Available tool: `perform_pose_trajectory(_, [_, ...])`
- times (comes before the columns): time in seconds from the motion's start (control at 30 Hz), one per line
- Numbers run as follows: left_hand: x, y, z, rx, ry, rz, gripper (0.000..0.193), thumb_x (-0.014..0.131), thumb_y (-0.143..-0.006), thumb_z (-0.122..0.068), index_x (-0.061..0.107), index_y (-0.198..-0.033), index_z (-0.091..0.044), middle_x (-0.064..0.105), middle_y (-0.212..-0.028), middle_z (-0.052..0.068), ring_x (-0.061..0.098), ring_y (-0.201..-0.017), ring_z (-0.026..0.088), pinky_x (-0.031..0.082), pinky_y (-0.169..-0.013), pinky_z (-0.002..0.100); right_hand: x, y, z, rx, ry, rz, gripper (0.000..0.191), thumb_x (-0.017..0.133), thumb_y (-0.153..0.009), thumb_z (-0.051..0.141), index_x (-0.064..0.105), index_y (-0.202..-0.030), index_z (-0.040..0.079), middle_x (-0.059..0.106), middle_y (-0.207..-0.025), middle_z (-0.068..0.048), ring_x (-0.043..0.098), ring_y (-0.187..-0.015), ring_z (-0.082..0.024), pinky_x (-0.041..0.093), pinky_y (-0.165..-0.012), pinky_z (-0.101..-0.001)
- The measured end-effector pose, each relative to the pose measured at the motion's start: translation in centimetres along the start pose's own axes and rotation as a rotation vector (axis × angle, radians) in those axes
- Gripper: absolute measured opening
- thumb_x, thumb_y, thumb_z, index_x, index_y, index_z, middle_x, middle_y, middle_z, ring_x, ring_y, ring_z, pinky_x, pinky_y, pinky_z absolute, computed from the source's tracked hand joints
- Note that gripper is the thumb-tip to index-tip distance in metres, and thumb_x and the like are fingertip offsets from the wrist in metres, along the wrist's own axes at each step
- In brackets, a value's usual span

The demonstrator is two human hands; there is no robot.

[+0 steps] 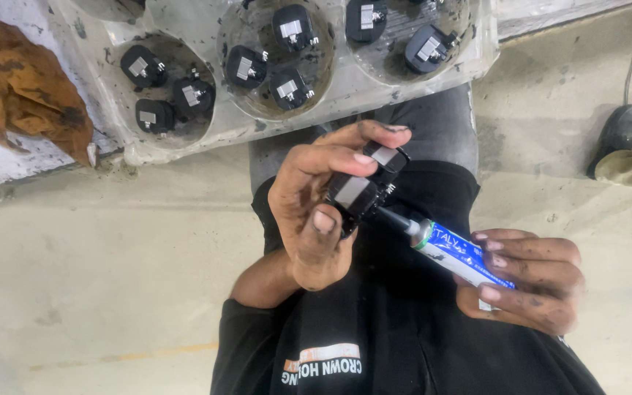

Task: The person sits at a workbench and applies adhesive from a tube to small black rotor components, rotating each part to reach the surfaces. They place the treated components into plastic trays and wipe the tube with a cloth.

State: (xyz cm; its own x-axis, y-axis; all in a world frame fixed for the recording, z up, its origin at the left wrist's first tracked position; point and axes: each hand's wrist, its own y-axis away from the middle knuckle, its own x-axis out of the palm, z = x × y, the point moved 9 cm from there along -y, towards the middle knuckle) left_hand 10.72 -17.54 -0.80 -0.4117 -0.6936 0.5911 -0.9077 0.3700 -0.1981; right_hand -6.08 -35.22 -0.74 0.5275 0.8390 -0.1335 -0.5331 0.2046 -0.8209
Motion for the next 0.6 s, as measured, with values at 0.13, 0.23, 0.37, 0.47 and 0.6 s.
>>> perform_pose_trajectory(0.13, [-0.5, 0.3, 1.0, -0.089, 0.196, -0.069, 0.044, 0.057, -0.110, -0.047, 0.055, -0.127, -0.005, 0.060, -0.129, 0.024, 0.058, -0.125, 0.034, 0.049, -0.111, 0.051, 0.0, 0.1, 0.1, -0.011, 0.016, 0.008, 0.035, 0.090, -0.071, 0.003, 0.062, -0.091, 0.012, 0.060, -0.097, -0.009, 0.069, -0.094, -0.019, 0.070, -0.068, -0.0313])
perform_pose_trajectory(0.23, [-0.7, 1.0, 1.7, -0.172, 0.431, -0.141, 0.040, 0.058, -0.113, -0.047, 0.052, -0.125, -0.009, 0.055, -0.129, 0.020, 0.055, -0.127, 0.037, 0.050, -0.107, 0.052, -0.1, -0.5, 0.1, 0.025, 0.018, 0.055, 0.035, 0.089, -0.067, 0.005, 0.063, -0.089, 0.013, 0.058, -0.095, -0.008, 0.068, -0.094, -0.019, 0.068, -0.068, -0.0317])
perform_pose_trajectory(0.37, [-0.1, 2.0, 3.0, -0.195, 0.652, -0.223, 0.042, 0.056, -0.114, -0.047, 0.050, -0.129, -0.009, 0.054, -0.132, 0.019, 0.053, -0.127, 0.037, 0.050, -0.105, 0.053, -0.4, -1.1, -0.1, 0.108, 0.096, -0.075, 0.035, 0.086, -0.078, 0.011, 0.056, -0.095, 0.013, 0.055, -0.092, -0.005, 0.063, -0.091, -0.019, 0.068, -0.069, -0.0293])
perform_pose_trajectory(0.47, [0.4, 2.6, 4.3, -0.273, 0.798, -0.282, 0.045, 0.054, -0.112, -0.047, 0.050, -0.133, -0.007, 0.053, -0.134, 0.020, 0.053, -0.128, 0.038, 0.052, -0.108, 0.055, -1.0, 0.0, 0.1, 0.089, 0.121, -0.386, 0.034, 0.081, -0.085, 0.015, 0.050, -0.098, 0.015, 0.051, -0.091, -0.005, 0.063, -0.085, -0.015, 0.067, -0.065, -0.0255])
perform_pose_trajectory(0.6, [0.6, 3.0, 5.5, -0.302, 0.831, -0.335, 0.047, 0.052, -0.112, -0.048, 0.051, -0.134, -0.006, 0.052, -0.134, 0.023, 0.054, -0.126, 0.041, 0.053, -0.107, 0.057, -0.5, 0.7, 0.1, 0.078, 0.130, -0.400, 0.034, 0.082, -0.086, 0.020, 0.050, -0.096, 0.015, 0.051, -0.088, -0.004, 0.061, -0.081, -0.015, 0.066, -0.063, -0.0247])
